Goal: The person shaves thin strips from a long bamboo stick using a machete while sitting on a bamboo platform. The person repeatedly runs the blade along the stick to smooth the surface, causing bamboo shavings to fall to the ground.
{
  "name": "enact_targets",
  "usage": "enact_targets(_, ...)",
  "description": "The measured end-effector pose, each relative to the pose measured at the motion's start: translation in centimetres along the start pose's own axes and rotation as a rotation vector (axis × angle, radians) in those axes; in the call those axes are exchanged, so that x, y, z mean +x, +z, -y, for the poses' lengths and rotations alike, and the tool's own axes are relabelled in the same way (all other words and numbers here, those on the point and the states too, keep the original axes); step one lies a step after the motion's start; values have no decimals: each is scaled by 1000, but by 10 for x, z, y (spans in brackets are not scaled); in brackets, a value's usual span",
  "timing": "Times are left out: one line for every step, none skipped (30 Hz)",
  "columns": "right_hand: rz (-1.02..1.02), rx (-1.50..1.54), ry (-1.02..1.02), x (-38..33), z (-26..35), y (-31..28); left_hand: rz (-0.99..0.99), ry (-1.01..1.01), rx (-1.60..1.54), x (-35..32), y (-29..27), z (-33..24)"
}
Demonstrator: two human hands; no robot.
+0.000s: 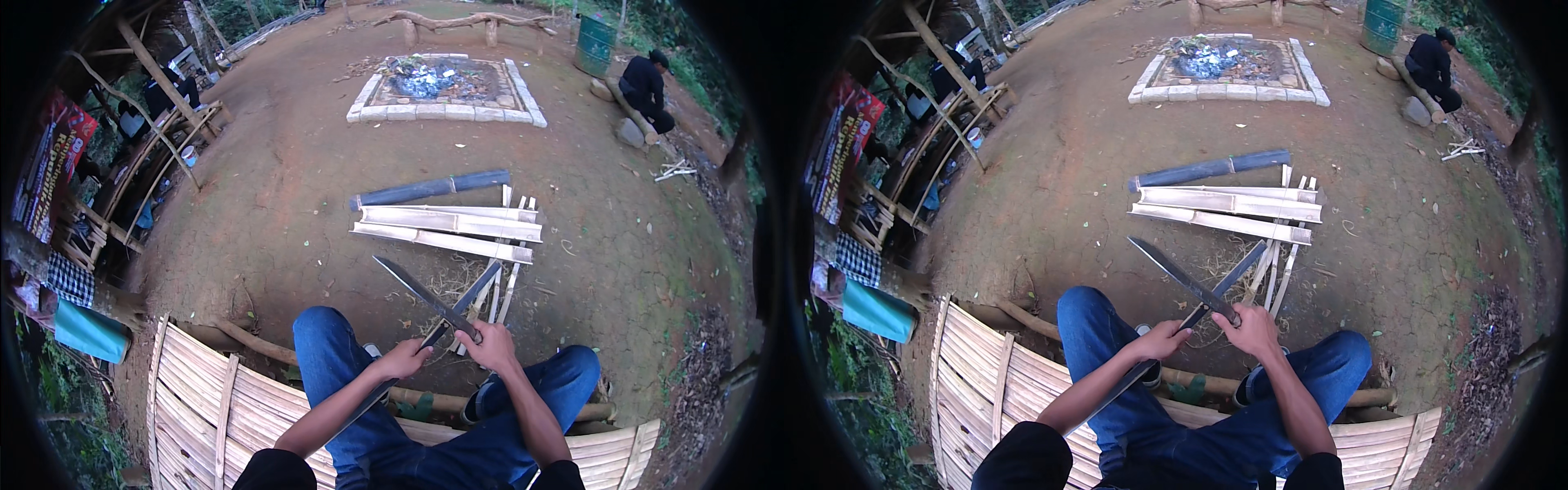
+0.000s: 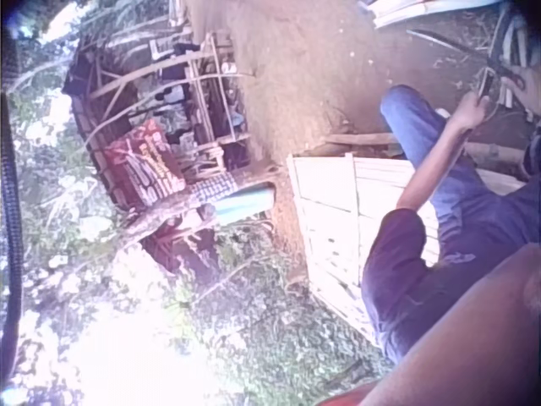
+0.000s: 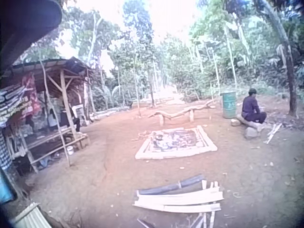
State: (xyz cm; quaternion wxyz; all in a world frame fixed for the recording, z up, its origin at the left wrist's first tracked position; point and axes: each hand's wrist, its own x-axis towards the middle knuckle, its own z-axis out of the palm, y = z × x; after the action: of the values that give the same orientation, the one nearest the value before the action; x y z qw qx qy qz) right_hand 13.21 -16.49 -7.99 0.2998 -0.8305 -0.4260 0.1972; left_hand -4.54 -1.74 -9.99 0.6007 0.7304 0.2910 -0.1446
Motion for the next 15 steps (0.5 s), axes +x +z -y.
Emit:
enact_targets(22, -11, 6, 0, 1, 0, -25, 25, 48, 2, 1, 5)
enact_targets(32, -19, 8, 1, 2, 0, -50, 50, 97, 6, 2, 13)
enact_targets(43, -28, 11, 2, 4, 0, -74, 75, 145, 9, 4, 19)
enact_targets(52, -38, 17, 2, 4, 0, -85, 113, 186, 9, 6, 20)
enact_targets(41, -38, 5, 3, 4, 1, -96, 150, 227, 10, 8, 20)
enact_targets(30, -37, -8, 3, 2, 2, -108, 187, 268, 12, 9, 20)
enact_targets(19, -36, -19, 3, 1, 3, -97, 177, 275, 11, 10, 17)
enact_targets(24, -31, -12, 3, 2, 2, -87, 166, 281, 11, 11, 14)
enact_targets(29, -26, -6, 3, 3, 1, -77, 155, 287, 10, 12, 12)
enact_targets(35, -22, 0, 2, 4, 0, -77, 157, 278, 8, 12, 10)
enact_targets(34, -19, -2, 2, 6, -2, -77, 159, 268, 7, 11, 8)
enact_targets(34, -16, -3, 2, 7, -3, -76, 161, 259, 7, 11, 8)
enact_targets(33, -13, -5, 2, 8, -3, -88, 167, 269, 7, 11, 8)
enact_targets(50, -9, -10, 2, 8, -3, -100, 173, 280, 8, 10, 9)
enact_targets(67, -6, -15, 1, 7, -2, -112, 179, 291, 8, 9, 10)
